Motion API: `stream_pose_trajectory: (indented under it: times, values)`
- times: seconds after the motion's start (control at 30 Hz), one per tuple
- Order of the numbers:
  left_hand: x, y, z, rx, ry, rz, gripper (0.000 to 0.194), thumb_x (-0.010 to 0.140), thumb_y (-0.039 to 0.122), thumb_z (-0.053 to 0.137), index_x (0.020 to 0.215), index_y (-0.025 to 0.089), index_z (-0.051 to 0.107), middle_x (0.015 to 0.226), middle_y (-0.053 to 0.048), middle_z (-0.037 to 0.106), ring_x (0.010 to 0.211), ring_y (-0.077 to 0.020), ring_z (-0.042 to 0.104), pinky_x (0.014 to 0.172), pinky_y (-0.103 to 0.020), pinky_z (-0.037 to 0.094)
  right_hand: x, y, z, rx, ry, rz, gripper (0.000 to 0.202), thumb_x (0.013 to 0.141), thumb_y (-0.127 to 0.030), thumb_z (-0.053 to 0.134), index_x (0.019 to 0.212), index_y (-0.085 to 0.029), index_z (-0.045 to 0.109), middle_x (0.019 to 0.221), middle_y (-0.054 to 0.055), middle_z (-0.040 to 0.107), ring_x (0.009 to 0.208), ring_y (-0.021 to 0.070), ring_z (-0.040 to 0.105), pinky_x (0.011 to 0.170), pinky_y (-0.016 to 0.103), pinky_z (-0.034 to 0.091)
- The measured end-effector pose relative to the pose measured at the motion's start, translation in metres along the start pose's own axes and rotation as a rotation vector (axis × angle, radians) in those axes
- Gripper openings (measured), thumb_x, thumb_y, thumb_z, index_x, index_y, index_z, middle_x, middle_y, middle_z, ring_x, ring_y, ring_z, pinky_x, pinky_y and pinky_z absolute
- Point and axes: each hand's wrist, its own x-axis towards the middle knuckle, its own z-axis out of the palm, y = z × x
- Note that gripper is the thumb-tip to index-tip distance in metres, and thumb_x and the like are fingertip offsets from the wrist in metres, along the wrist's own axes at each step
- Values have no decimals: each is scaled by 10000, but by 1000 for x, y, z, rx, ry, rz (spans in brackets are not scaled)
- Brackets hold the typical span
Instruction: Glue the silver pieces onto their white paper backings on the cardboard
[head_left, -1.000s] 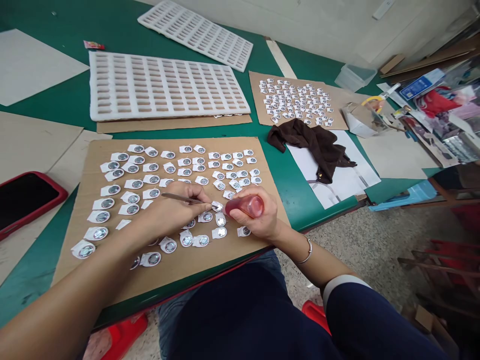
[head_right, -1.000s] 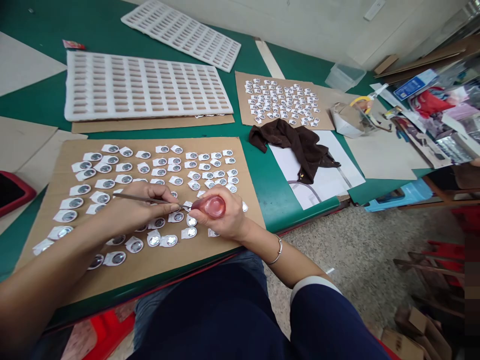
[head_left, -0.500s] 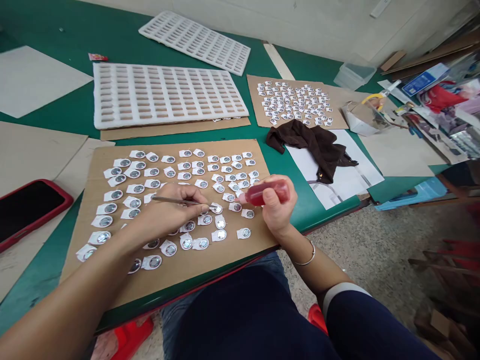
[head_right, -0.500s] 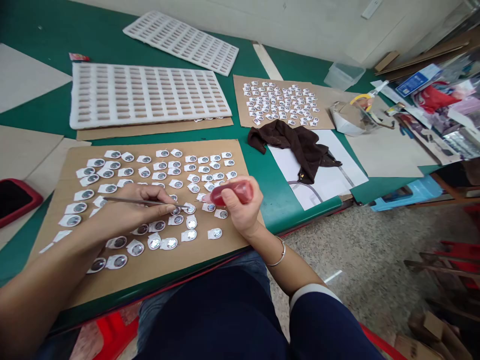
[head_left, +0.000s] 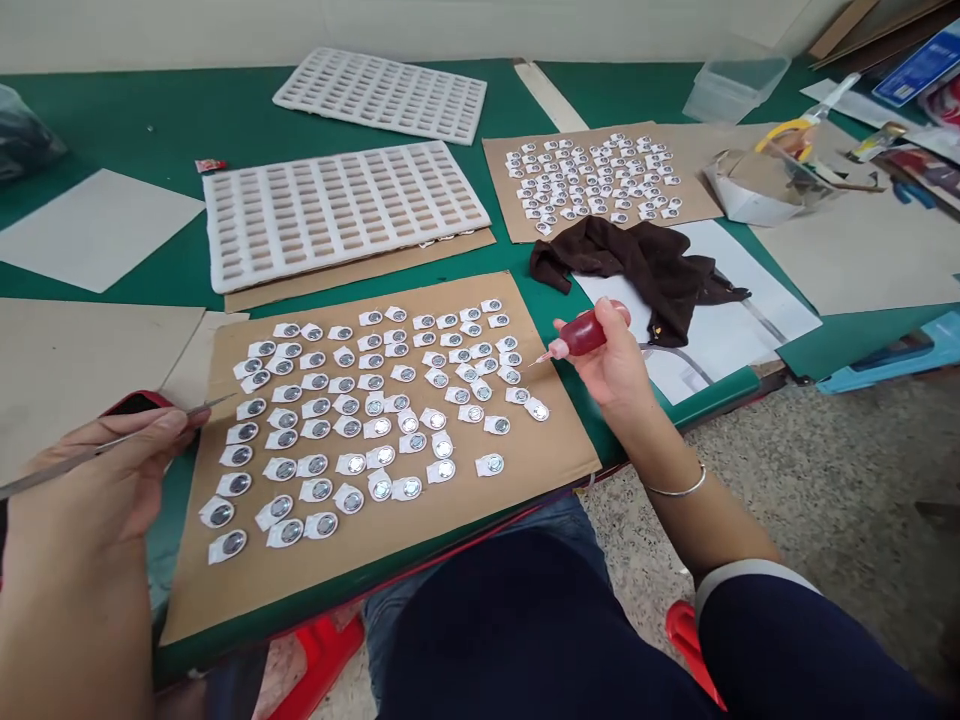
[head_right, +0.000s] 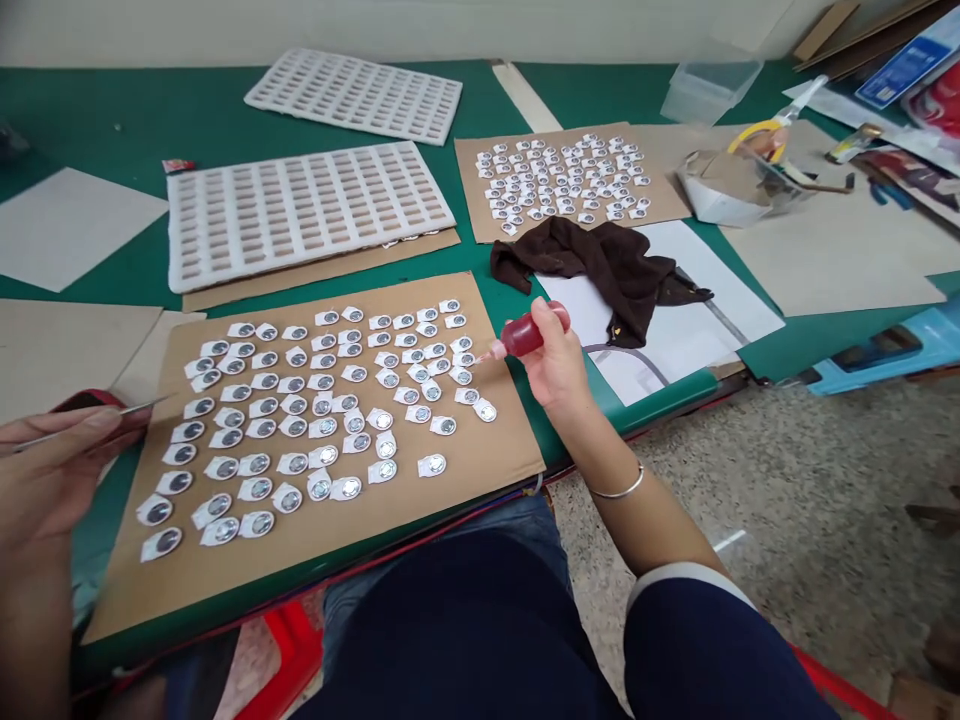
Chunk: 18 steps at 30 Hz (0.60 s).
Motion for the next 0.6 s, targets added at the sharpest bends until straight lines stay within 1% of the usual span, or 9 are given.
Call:
stream_pose_trajectory:
  times: [0.1, 0.17, 0.23, 0.27, 0.3, 0.33, 0.5, 0.53, 0.6]
  values:
    - [-3, -2, -1, -132, 2, -30, 231, 634, 186, 834, 702, 205, 614, 713, 141, 700, 932, -154, 634, 804, -279, 595, 2, 3, 4, 32, -24, 75, 449, 652, -480, 777, 799, -255, 417, 664, -88, 541, 735, 170, 691, 636, 318, 566]
    - [-1, -4, -1, -164, -36, -36, 240, 628, 181, 839, 725, 202, 620, 736, 137, 706, 949, -145, 637, 839, -282, 589, 2, 2, 9, 50, -23, 100, 468, 625, -464, 798, 797, -256, 415, 658, -93, 537, 738, 173, 695, 632, 314, 564]
    - [7, -11, -1, -170, -11, -2, 283, 582, 203, 859, 724, 175, 616, 730, 106, 706, 916, -150, 655, 828, -297, 591, 1, 1, 12, 48, -40, 103, 467, 630, -468, 792, 784, -256, 405, 637, -96, 534, 696, 166, 687, 614, 309, 558]
    - [14, -16, -1, -166, 19, 30, 322, 541, 218, 872, 707, 151, 603, 708, 80, 701, 877, -159, 667, 807, -312, 592, 0, -1, 13, 41, -59, 101, 458, 645, -480, 778, 776, -257, 400, 623, -97, 532, 660, 160, 677, 603, 308, 555]
    - [21, -23, -1, -170, 175, 121, 389, 446, 233, 889, 635, 125, 566, 603, 56, 662, 766, -174, 679, 721, -325, 600, 0, -2, 14, 36, -79, 94, 444, 664, -490, 762, 772, -257, 399, 613, -97, 532, 625, 151, 664, 594, 307, 551]
    - [29, -30, -1, -174, 201, 175, 412, 411, 227, 888, 634, 112, 561, 596, 43, 656, 757, -196, 688, 708, -349, 598, 0, -2, 16, 31, -97, 85, 427, 683, -496, 745, 769, -258, 402, 609, -97, 537, 598, 143, 650, 588, 306, 548]
    - [52, -49, 7, -163, 228, 273, 473, 370, 248, 902, 629, 65, 550, 597, 55, 627, 700, -205, 691, 724, -471, 585, 8, 0, 24, -8, -103, 44, 389, 707, -512, 710, 763, -251, 428, 591, -90, 549, 524, 120, 614, 599, 312, 550]
    - [51, -50, 9, -151, 222, 300, 474, 387, 266, 905, 620, 60, 548, 594, 53, 622, 689, -207, 691, 720, -485, 584, 11, 1, 25, -20, -97, 36, 390, 705, -520, 707, 762, -250, 431, 584, -91, 546, 516, 123, 615, 601, 317, 551]
    - [45, -48, 10, -25, 242, 441, 458, 499, 357, 880, 620, 56, 556, 590, 43, 613, 657, -200, 684, 679, -491, 588, 17, 2, 28, -39, -74, 18, 397, 687, -522, 717, 762, -251, 437, 576, -94, 541, 515, 135, 623, 595, 323, 552]
